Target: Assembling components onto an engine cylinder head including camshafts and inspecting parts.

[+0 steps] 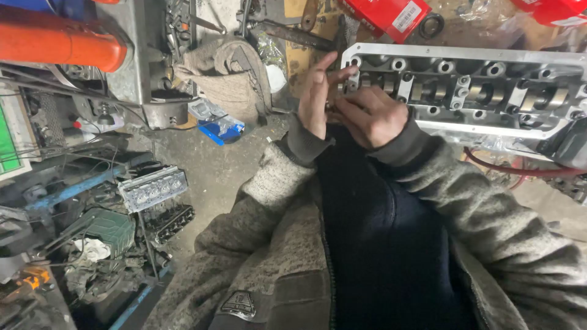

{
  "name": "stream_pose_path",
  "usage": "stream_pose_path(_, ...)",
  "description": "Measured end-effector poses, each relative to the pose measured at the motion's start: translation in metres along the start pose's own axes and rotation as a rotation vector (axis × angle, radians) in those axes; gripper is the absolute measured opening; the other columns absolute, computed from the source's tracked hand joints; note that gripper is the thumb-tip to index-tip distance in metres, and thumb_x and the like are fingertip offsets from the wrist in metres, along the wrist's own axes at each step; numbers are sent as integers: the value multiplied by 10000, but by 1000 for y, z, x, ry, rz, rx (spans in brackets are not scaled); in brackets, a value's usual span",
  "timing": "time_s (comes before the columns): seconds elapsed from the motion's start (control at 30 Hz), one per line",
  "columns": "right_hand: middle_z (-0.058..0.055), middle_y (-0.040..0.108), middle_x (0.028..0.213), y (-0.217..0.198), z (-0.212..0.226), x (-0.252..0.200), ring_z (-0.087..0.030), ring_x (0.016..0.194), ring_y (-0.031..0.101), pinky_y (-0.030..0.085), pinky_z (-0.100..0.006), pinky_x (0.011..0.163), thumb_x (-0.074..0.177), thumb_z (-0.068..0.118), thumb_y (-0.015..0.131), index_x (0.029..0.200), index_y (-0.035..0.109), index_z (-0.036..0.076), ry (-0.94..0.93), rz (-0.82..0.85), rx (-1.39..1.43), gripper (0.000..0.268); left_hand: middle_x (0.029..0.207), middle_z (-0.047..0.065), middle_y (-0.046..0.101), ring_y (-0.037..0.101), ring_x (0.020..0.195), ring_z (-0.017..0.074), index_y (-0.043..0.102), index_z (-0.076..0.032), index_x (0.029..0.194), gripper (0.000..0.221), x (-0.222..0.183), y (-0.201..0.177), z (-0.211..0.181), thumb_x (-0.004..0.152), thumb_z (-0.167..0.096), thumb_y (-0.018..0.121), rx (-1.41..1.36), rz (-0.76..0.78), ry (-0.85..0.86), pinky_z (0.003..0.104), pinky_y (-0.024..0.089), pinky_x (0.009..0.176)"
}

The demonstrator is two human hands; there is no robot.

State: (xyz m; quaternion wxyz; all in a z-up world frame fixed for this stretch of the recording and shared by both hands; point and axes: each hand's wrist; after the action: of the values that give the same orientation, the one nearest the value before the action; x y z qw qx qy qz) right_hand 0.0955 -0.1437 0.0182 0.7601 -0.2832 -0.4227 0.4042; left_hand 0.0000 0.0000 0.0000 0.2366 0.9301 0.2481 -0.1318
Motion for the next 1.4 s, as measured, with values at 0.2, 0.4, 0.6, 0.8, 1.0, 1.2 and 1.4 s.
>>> stream_pose_path(0.2,-113,712,938,-1,-32,11,-254,716,701,570,-351,669,964,114,772,1085,756,56,423,137,283,136,1410,166,670,676,1319,223,538,-55,1493,612,17,-28,44,1143,-553,485,468,-114,266,377,607,1080)
stream_pose_path(0.4,-138,709,833,22,-57,11,-336,749,693,558,-435,679,891,157,794,971,791,81,371,137,20,111,1075,113,791,764,1007,257,703,-107,1247,308,47,-39,12,963,-219,739,945,27,380,369,588,879)
stream_pose_path(0.6,-129,708,996,33,-49,1,-327,843,701,564,-418,714,922,86,755,1139,766,71,275,50,-30,217,1065,116,776,764,953,237,742,-107,1123,209,56,-32,12,917,-142,755,891,-4,413,340,610,801)
stream_pose_path(0.8,-153,671,1068,15,-41,17,-328,949,689,575,-410,803,850,50,742,1138,724,-4,183,87,16,293,969,90,788,774,810,177,726,-99,1147,242,59,-43,11,928,-198,756,708,42,95,309,622,714)
stream_pose_path(1.0,-161,656,1065,15,-32,27,-336,972,686,580,-403,827,823,-33,692,1061,706,-18,234,130,-19,239,957,109,769,779,830,208,747,-108,1128,192,65,-58,14,975,-222,771,864,-58,186,315,604,746)
stream_pose_path(1.2,-174,676,912,33,-47,15,-282,736,685,563,-400,611,998,45,728,961,696,-11,310,223,-92,75,1103,153,736,707,903,319,757,-128,1156,281,76,-90,4,878,-162,750,1315,-143,517,404,565,797)
stream_pose_path(1.4,-160,667,769,27,-40,41,-290,648,698,559,-429,528,887,262,711,821,694,5,339,349,-312,266,1043,73,758,731,933,258,746,-143,1110,154,76,-70,-10,982,-228,735,1078,23,228,404,544,861)
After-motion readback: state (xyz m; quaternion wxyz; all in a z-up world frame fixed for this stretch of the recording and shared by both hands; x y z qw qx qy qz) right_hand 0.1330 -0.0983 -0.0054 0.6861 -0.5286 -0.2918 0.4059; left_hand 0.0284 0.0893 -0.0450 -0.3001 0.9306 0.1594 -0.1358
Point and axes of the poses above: each hand's wrist, its own x-axis towards the middle knuckle, its own y-axis out of the palm, z = x × y
